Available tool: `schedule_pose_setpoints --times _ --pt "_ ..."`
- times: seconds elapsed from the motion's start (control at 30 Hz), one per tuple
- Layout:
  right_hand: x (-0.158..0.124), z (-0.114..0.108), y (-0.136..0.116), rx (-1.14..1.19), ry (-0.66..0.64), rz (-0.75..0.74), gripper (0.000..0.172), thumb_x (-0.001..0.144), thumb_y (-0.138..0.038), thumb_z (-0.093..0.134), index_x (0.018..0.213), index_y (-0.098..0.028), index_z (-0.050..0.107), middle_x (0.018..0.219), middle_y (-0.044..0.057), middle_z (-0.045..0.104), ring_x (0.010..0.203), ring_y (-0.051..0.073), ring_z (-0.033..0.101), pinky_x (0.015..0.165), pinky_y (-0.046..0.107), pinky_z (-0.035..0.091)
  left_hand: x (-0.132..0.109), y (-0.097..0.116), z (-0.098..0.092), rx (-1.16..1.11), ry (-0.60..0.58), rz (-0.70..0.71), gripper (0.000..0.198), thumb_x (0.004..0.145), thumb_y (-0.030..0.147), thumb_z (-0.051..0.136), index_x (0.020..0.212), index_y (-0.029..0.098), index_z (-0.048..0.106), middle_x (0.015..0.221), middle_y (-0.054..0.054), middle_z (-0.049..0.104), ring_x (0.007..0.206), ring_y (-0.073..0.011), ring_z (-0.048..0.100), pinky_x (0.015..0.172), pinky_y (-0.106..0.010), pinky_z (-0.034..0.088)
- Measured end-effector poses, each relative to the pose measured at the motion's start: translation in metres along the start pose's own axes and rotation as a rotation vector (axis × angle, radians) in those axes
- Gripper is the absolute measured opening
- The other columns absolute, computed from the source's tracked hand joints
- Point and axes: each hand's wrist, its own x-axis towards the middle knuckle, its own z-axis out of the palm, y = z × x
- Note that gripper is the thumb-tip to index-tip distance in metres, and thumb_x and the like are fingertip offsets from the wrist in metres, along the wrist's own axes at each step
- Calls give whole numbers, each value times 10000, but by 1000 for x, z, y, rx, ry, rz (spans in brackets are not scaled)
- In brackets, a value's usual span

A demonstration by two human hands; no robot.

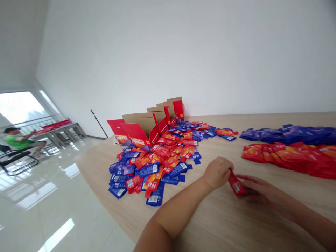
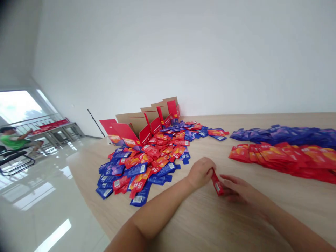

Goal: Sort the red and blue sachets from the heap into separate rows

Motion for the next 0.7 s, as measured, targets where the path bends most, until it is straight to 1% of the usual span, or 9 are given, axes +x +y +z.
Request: schedule_pose_setpoints --times 0.07,0.13,0.3,0.43,0.47,0.53,0.6,0.63,0.7 --pt "-7 18 -9 332 -170 129 313 696 -420 710 925 -210 674 908 80 739 865 249 689 763 363 561 11 3 -4 -13 74 39 210 749 42 399 800 164 563 825 -69 613 861 -172 536 840 -304 445" --pt "-11 32 -10 545 -273 148 346 693 -433 726 944 -197 689 946 81 735 945 261 671 813 367 549 20 5 -5 -30 144 59 197 742 31 388 715 182 513 751 -56 575 809 -175 508 792 -312 437" --pt "-10 46 5 744 -266 77 233 656 -292 791 841 -181 703 802 25 725 671 119 671 582 172 538 28 9 3 -207 252 15 264 714 -2 363 562 213 338 591 -4 458 665 -147 457 683 -278 413" --pt "-6 44 5 700 -170 33 194 647 -286 794 719 -157 668 640 -8 649 492 57 562 352 99 384 23 -14 -8 -198 144 -53 223 747 24 377 630 206 426 674 -25 526 756 -161 510 756 -303 436" --pt "-4 43 4 678 -132 17 193 644 -280 794 711 -160 658 618 -15 631 477 55 547 332 100 359 20 -26 -15 -140 119 -125 187 765 44 389 715 199 480 774 -49 571 841 -175 529 804 -324 436" --pt "2 40 1 638 -47 -25 208 625 -242 802 749 -175 649 633 -19 629 494 67 556 363 117 392 9 -53 -32 61 99 -386 175 813 150 449 974 174 512 1065 -119 583 1064 -229 502 910 -388 405" --pt "8 38 0 599 39 -91 271 599 -202 811 812 -187 644 692 -17 645 527 79 571 427 149 443 -3 -79 -47 318 -68 -698 339 821 265 503 1124 116 478 1212 -196 533 1175 -299 457 957 -440 368" --pt "10 38 0 574 70 -123 290 588 -199 814 819 -186 639 687 -20 639 522 79 562 436 159 443 -9 -90 -53 397 -179 -781 401 816 301 517 1159 98 471 1230 -212 533 1189 -318 457 965 -446 361" --pt "15 37 3 513 107 -158 296 572 -230 821 792 -178 629 621 -37 604 467 67 511 397 163 390 -19 -102 -57 439 -281 -787 420 794 275 537 1164 78 502 1227 -219 553 1200 -325 461 990 -428 343"
